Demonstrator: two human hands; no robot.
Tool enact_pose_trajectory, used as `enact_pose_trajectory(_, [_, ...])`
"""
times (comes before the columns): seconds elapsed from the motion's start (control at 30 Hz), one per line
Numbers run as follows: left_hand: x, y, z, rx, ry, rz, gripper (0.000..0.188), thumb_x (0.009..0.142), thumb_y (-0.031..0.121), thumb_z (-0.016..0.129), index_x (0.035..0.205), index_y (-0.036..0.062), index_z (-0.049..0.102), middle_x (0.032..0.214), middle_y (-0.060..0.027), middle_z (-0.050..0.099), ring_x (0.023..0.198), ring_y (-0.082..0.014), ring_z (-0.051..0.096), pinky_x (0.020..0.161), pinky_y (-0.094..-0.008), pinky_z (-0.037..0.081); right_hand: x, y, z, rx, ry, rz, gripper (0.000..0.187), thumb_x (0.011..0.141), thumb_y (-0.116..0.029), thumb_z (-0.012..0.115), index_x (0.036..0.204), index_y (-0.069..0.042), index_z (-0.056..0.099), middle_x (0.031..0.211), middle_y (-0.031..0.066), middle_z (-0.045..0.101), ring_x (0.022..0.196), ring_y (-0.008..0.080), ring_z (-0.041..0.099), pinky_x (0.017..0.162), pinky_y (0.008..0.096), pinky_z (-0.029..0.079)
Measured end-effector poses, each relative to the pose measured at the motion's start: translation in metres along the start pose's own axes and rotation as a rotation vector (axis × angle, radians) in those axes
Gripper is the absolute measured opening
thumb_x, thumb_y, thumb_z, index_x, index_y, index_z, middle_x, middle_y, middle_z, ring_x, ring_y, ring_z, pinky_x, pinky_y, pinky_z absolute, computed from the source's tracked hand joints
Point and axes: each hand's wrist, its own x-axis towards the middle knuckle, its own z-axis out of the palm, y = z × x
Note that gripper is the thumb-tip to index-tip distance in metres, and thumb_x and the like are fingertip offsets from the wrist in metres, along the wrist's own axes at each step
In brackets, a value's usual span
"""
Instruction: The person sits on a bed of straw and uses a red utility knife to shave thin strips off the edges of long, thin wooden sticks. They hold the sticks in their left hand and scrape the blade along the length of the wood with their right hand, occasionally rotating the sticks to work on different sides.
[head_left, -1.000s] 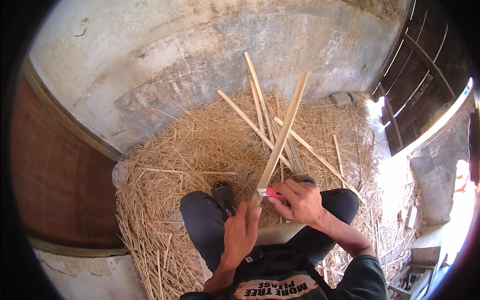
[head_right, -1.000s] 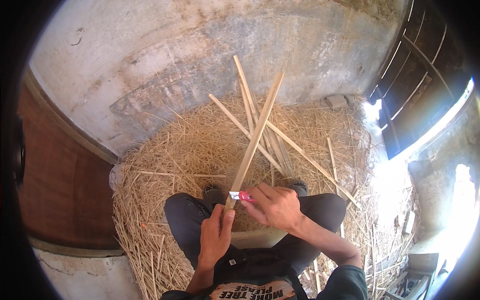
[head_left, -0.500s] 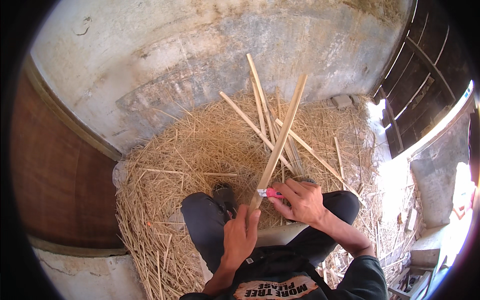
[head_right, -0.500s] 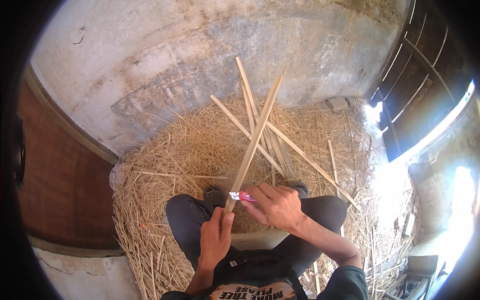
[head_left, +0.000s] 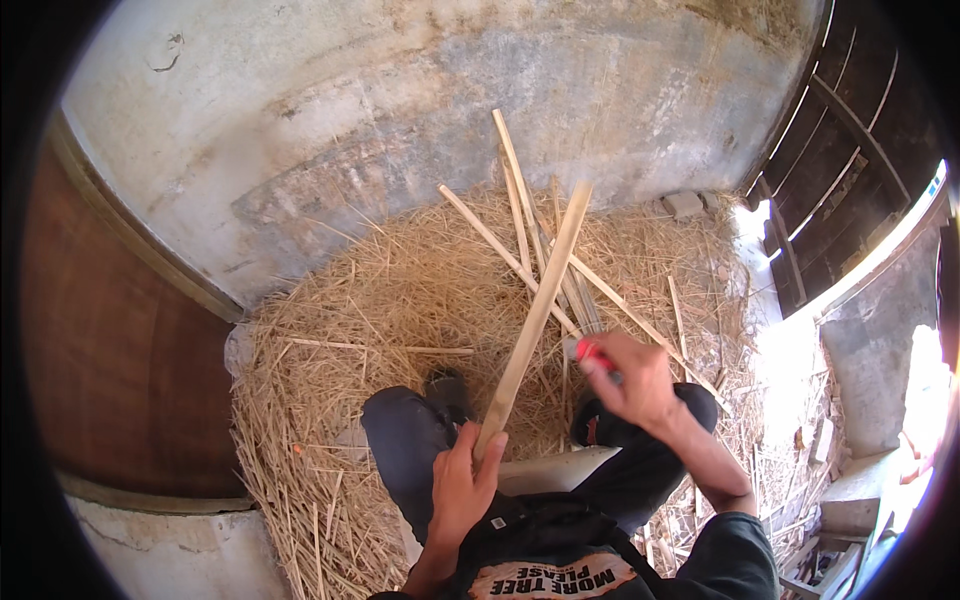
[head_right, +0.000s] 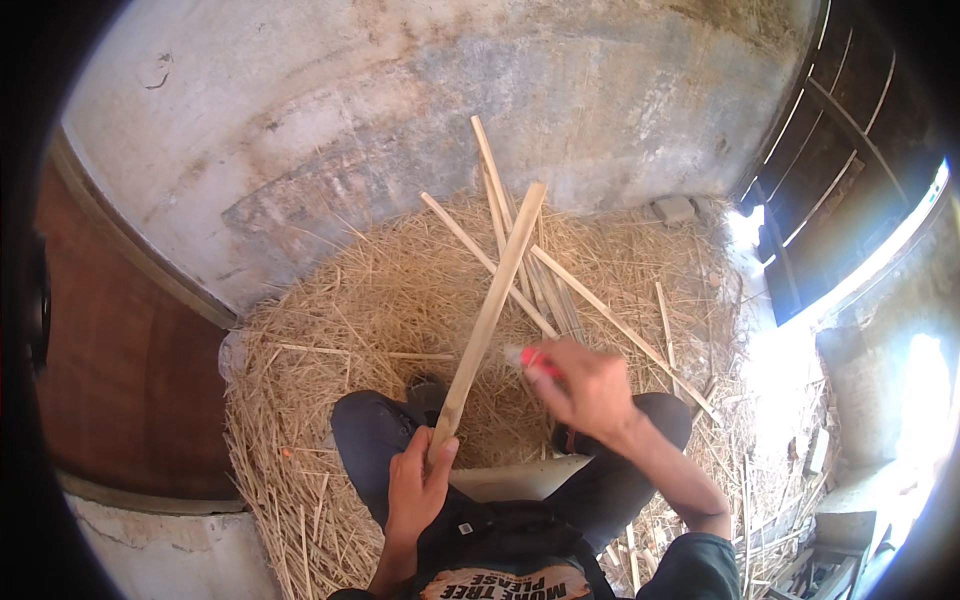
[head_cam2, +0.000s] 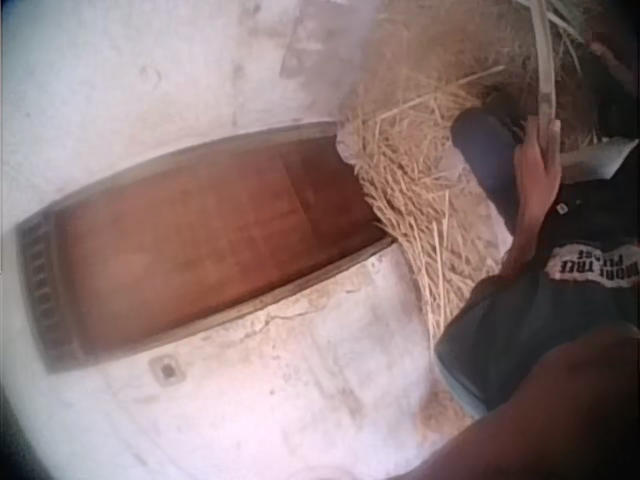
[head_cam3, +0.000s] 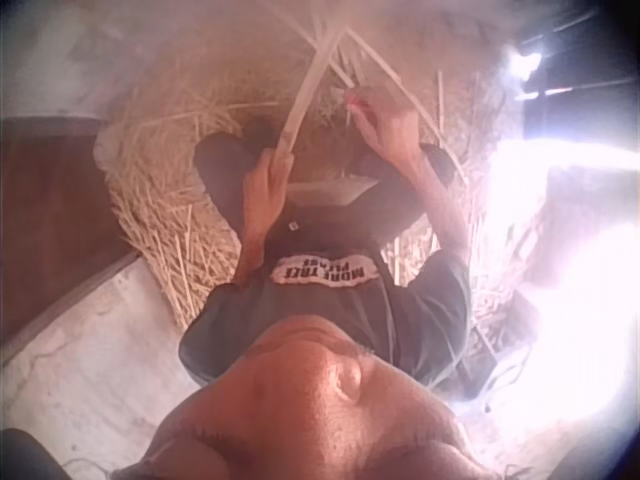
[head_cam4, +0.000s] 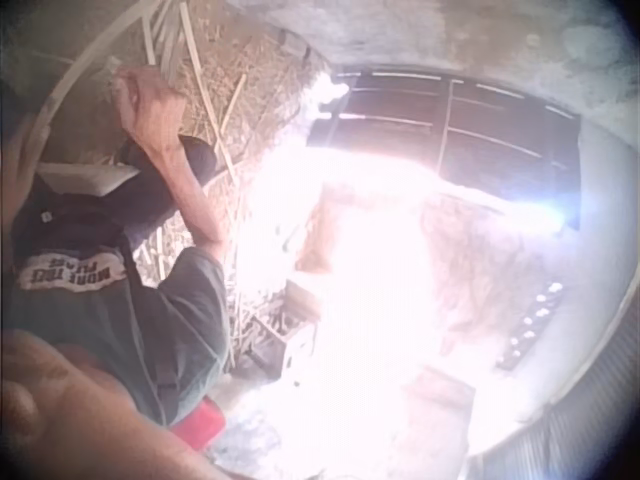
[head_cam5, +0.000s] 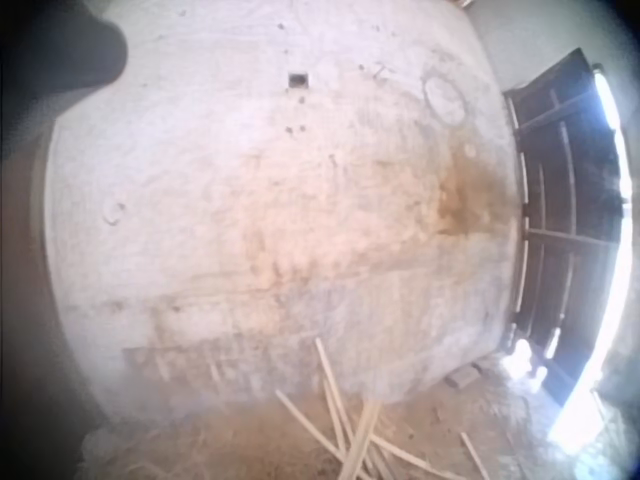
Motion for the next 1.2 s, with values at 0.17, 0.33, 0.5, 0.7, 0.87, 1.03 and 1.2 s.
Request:
enact_pose_trajectory(0.17, [0.014, 0.011, 0.008, -0.046, 0.061, 0.11, 0.026, 0.109, 0.027, 0.073, 0.103, 0.0027, 0.068, 0.061, -0.004, 0.057, 0.052, -0.0077, 0.049, 0.051, -0.0322, 0.036, -0.015, -0.023, 0.022, -0.005, -0.042, -0.089, 0.025, 0.096, -0.024, 0.082, 0.113, -0.008, 0.074, 0.097, 0.0069, 0.075, 0.068, 0.0275, 0.074, 0.058, 0.0382, 0.059])
enact_pose_trajectory(0.33, [0.017, 0.02, 0.014, -0.041, 0.076, 0.188, 0.024, 0.109, 0.025, 0.074, 0.104, 0.0021, 0.068, 0.062, -0.006, 0.058, 0.051, -0.0099, 0.053, 0.051, -0.0326, 0.039, -0.018, -0.025, 0.025, -0.037, -0.045, -0.149, 0.026, 0.096, -0.029, 0.083, 0.112, -0.01, 0.074, 0.089, 0.0036, 0.069, 0.061, 0.0237, 0.071, 0.054, 0.0374, 0.056])
enact_pose_trajectory(0.5, [0.019, 0.02, 0.02, -0.05, 0.125, 0.237, 0.026, 0.109, 0.026, 0.074, 0.104, 0.0018, 0.067, 0.062, -0.0091, 0.059, 0.05, -0.0142, 0.056, 0.051, -0.0344, 0.041, -0.016, -0.029, 0.021, -0.111, -0.039, -0.148, 0.025, 0.095, -0.03, 0.084, 0.11, -0.011, 0.075, 0.085, 0.0027, 0.066, 0.059, 0.0225, 0.069, 0.053, 0.0368, 0.055])
enact_pose_trajectory(0.7, [0.019, 0.023, 0.018, -0.045, 0.114, 0.214, 0.029, 0.11, 0.029, 0.073, 0.104, 0.0016, 0.066, 0.063, -0.01, 0.06, 0.049, -0.0164, 0.058, 0.05, -0.0347, 0.042, -0.013, -0.027, 0.021, -0.128, -0.039, -0.132, 0.028, 0.093, -0.03, 0.084, 0.112, -0.01, 0.076, 0.085, 0.0027, 0.066, 0.061, 0.0233, 0.069, 0.055, 0.0363, 0.055])
enact_pose_trajectory(0.87, [0.019, 0.026, 0.014, -0.003, 0.057, 0.192, 0.028, 0.11, 0.029, 0.071, 0.105, 0.0026, 0.062, 0.072, -0.0205, 0.069, 0.061, -0.0417, 0.072, 0.055, -0.0483, 0.052, -0.011, -0.024, 0.02, -0.152, -0.05, -0.15, 0.03, 0.093, -0.03, 0.084, 0.113, -0.01, 0.077, 0.085, 0.0023, 0.066, 0.062, 0.0227, 0.069, 0.056, 0.0357, 0.057])
enact_pose_trajectory(1.03, [0.016, 0.017, 0.017, -0.02, 0.088, 0.197, 0.029, 0.11, 0.029, 0.072, 0.104, 0.0016, 0.064, 0.064, -0.0124, 0.061, 0.052, -0.0235, 0.061, 0.051, -0.039, 0.043, -0.009, -0.024, 0.019, -0.16, -0.057, -0.168, 0.029, 0.093, -0.03, 0.084, 0.114, -0.011, 0.078, 0.086, 0.0017, 0.067, 0.063, 0.0221, 0.069, 0.057, 0.0356, 0.057])
enact_pose_trajectory(1.2, [0.016, 0.013, 0.017, -0.022, 0.09, 0.183, 0.029, 0.11, 0.029, 0.072, 0.104, 0.0009, 0.066, 0.061, -0.0091, 0.058, 0.049, -0.016, 0.056, 0.05, -0.0346, 0.04, -0.002, -0.021, 0.019, -0.18, -0.015, -0.16, 0.021, 0.096, -0.03, 0.081, 0.109, -0.015, 0.077, 0.082, 0.0019, 0.066, 0.061, 0.0226, 0.071, 0.055, 0.0364, 0.056])
